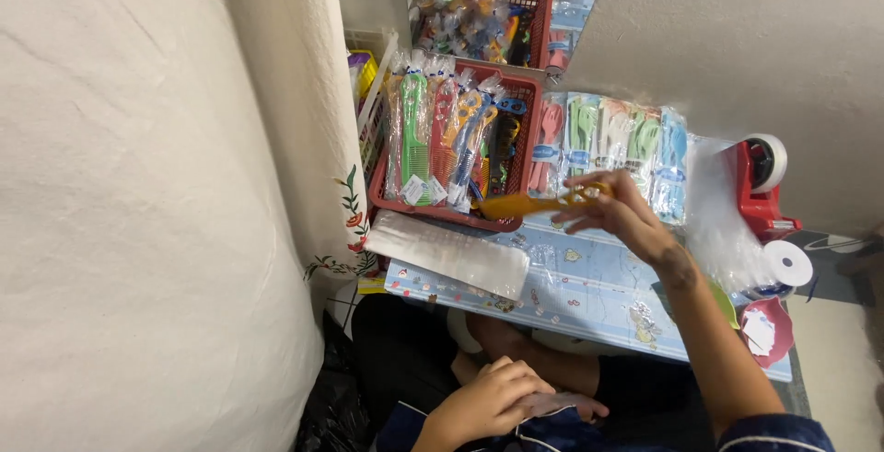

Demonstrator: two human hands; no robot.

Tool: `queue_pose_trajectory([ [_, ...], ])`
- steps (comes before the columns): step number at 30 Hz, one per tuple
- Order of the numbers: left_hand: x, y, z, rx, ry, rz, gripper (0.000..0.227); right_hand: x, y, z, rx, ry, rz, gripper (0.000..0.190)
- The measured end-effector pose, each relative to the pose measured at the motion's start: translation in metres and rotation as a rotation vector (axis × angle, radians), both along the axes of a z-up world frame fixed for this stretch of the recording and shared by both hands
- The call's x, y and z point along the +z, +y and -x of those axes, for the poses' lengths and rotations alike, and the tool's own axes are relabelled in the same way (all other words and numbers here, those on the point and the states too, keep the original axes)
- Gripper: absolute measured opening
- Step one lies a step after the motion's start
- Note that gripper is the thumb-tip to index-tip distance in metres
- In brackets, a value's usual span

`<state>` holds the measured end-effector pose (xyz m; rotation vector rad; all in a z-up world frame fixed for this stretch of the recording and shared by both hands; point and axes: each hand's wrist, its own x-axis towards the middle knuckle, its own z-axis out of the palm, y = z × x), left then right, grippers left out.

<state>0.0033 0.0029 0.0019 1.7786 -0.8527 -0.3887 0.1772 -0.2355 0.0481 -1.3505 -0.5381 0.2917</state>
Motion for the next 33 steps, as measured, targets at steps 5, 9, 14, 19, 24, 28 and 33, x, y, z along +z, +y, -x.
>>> queue_pose_trajectory([
  [5,-0.002,0.004,-0.008,0.025,0.009,-0.002,0.029,0.004,-0.035,0.071,-0.094,0.094,-0.533,0.007],
  [9,0.009,0.004,-0.018,0.024,0.005,-0.009,0.026,-0.006,-0.065,0.113,-0.291,0.028,-0.631,0.028],
  [14,0.006,-0.008,-0.043,0.080,0.072,0.032,0.030,-0.014,-0.089,0.162,-0.646,-0.257,-0.234,0.050],
  [19,0.018,-0.032,-0.079,0.000,0.102,0.146,0.028,-0.006,-0.108,0.188,-0.904,-0.235,-0.331,0.025],
  [24,0.017,-0.057,-0.105,0.116,0.099,0.211,0.005,0.000,-0.118,0.201,-0.893,-0.221,-0.664,0.023],
  [28,0.028,-0.073,-0.108,0.090,0.040,0.170,0.008,0.002,-0.118,0.203,-0.798,-0.269,-0.606,0.023],
  [33,0.049,-0.087,-0.108,0.012,0.060,0.071,0.015,-0.003,-0.125,0.207,-0.737,-0.272,-0.616,0.023],
])
